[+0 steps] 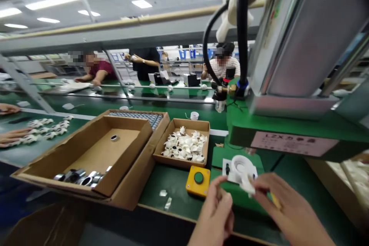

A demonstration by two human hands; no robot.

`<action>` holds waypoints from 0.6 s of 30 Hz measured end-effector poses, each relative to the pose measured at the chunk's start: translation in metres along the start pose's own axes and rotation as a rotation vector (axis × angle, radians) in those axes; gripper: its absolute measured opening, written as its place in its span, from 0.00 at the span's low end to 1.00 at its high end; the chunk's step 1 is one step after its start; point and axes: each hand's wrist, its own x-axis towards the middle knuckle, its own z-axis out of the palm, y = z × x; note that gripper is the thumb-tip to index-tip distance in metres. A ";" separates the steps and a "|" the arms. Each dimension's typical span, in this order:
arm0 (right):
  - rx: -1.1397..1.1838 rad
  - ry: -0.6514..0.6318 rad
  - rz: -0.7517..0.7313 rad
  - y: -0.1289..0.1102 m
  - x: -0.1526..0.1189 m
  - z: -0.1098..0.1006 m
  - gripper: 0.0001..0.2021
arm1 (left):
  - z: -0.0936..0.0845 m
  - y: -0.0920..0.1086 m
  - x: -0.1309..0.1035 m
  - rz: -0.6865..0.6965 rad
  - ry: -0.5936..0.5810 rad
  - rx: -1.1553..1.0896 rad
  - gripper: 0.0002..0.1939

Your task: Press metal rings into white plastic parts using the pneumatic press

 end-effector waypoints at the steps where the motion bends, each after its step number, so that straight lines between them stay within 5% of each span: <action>1: -0.031 0.036 0.039 0.002 0.007 -0.004 0.08 | -0.001 0.003 -0.001 0.007 0.043 -0.009 0.24; 8: -0.238 -0.137 0.012 0.008 0.037 -0.004 0.12 | -0.013 0.000 -0.002 0.004 0.030 -0.129 0.09; 14: -0.352 -0.268 -0.081 0.005 0.044 -0.015 0.12 | -0.018 0.003 -0.006 -0.063 0.045 0.055 0.20; 18: -0.363 -0.147 -0.193 0.019 0.042 -0.009 0.11 | -0.024 0.014 -0.005 0.003 0.125 0.261 0.22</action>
